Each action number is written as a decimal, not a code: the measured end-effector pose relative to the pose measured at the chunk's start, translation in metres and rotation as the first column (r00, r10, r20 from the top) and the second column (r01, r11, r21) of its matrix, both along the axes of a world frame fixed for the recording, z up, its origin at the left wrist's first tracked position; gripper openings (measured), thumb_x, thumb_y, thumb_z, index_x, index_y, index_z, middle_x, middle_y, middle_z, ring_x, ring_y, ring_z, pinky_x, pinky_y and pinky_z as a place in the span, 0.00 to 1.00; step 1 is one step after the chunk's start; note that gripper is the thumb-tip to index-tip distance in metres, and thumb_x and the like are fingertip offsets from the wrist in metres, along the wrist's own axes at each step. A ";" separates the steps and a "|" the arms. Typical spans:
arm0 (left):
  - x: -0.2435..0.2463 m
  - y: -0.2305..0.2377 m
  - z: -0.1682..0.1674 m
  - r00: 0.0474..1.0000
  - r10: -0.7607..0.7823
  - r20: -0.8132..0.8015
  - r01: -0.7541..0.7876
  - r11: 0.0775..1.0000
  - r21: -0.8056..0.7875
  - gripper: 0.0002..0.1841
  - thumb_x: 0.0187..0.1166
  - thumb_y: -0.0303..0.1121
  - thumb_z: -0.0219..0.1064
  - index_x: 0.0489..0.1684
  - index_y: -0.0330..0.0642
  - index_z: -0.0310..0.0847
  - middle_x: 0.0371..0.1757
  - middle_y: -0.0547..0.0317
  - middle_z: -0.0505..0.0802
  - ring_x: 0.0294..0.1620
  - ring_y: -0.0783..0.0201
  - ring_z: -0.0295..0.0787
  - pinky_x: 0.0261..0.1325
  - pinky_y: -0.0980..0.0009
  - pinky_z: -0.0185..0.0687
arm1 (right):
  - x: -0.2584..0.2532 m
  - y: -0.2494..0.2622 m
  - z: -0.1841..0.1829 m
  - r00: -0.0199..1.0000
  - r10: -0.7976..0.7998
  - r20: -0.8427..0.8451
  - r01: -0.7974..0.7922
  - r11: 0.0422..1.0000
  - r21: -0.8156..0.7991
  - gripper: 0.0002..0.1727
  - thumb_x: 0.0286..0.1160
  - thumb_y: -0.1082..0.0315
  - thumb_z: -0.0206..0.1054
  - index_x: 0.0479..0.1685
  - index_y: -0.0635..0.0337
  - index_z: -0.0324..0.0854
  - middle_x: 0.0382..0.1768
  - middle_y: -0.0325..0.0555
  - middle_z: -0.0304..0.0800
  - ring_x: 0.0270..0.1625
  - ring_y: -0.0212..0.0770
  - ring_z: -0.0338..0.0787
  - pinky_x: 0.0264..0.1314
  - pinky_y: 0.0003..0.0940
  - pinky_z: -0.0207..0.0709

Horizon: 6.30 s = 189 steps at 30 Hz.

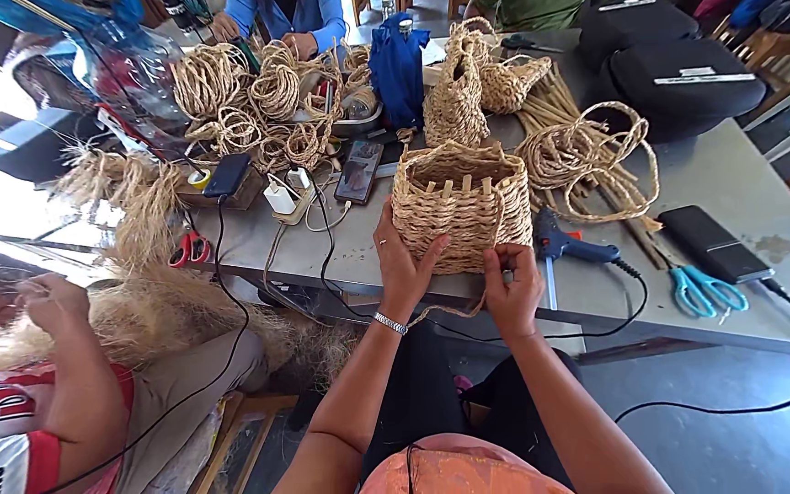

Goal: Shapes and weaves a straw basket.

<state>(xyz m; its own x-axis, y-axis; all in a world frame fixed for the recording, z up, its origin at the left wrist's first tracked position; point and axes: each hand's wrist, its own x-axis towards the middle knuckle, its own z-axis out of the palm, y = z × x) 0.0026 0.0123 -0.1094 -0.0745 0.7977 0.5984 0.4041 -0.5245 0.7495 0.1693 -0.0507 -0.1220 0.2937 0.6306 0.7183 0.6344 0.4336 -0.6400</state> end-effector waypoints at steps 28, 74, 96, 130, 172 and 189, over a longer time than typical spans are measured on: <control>0.016 -0.085 -0.003 0.971 -0.234 0.038 0.233 0.972 0.031 0.13 0.83 0.33 0.68 0.59 0.36 0.84 0.45 0.53 0.90 0.33 0.72 0.81 0.35 0.77 0.79 | 0.015 -0.013 0.097 0.973 0.090 0.213 -0.085 0.996 -0.033 0.13 0.81 0.61 0.68 0.51 0.64 0.85 0.45 0.50 0.89 0.49 0.45 0.89 0.54 0.40 0.85; -0.041 -0.033 0.118 0.888 0.024 -0.458 0.074 0.978 0.194 0.16 0.89 0.40 0.60 0.68 0.55 0.88 0.48 0.57 0.86 0.38 0.68 0.82 0.40 0.72 0.80 | 0.011 0.038 0.097 0.969 0.049 0.244 -0.064 0.996 0.057 0.15 0.88 0.57 0.60 0.50 0.55 0.89 0.61 0.45 0.90 0.79 0.56 0.74 0.76 0.60 0.64; 0.008 0.016 0.167 0.792 0.021 -0.611 0.157 0.959 0.236 0.13 0.90 0.38 0.57 0.56 0.45 0.87 0.50 0.50 0.87 0.44 0.54 0.88 0.44 0.55 0.84 | 0.003 0.039 0.096 0.966 -0.005 0.259 -0.012 0.998 0.067 0.13 0.87 0.61 0.58 0.49 0.57 0.88 0.60 0.47 0.90 0.79 0.58 0.73 0.76 0.61 0.65; -0.012 -0.043 0.103 0.901 -0.024 -0.434 0.045 0.998 0.038 0.11 0.87 0.40 0.64 0.48 0.41 0.86 0.35 0.56 0.90 0.30 0.63 0.85 0.36 0.62 0.83 | 0.001 0.034 0.097 0.966 -0.007 0.258 -0.004 0.999 0.042 0.14 0.87 0.62 0.57 0.50 0.58 0.87 0.61 0.47 0.89 0.81 0.58 0.72 0.78 0.61 0.65; -0.045 -0.004 0.142 0.758 -0.248 -0.603 0.286 0.958 -0.035 0.19 0.89 0.36 0.50 0.53 0.30 0.84 0.58 0.38 0.85 0.55 0.45 0.86 0.58 0.44 0.81 | 0.003 0.041 0.099 0.968 0.044 0.248 -0.040 0.999 -0.018 0.15 0.84 0.65 0.62 0.58 0.65 0.88 0.65 0.57 0.89 0.79 0.64 0.76 0.78 0.66 0.68; 0.015 -0.070 0.110 0.929 0.007 -0.371 0.063 0.982 0.176 0.26 0.85 0.28 0.63 0.80 0.35 0.60 0.58 0.47 0.89 0.55 0.58 0.90 0.55 0.61 0.89 | -0.030 0.029 0.104 0.965 0.202 0.167 -0.237 0.946 0.223 0.17 0.83 0.76 0.52 0.55 0.65 0.87 0.64 0.54 0.90 0.81 0.55 0.79 0.90 0.57 0.59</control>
<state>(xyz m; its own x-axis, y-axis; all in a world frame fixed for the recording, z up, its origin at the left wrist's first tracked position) 0.0175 -0.0581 0.0005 0.1995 0.6716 0.7135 0.6163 -0.6521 0.4415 0.1397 -0.0220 -0.0178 0.0529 0.4731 0.8794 0.5818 0.7011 -0.4122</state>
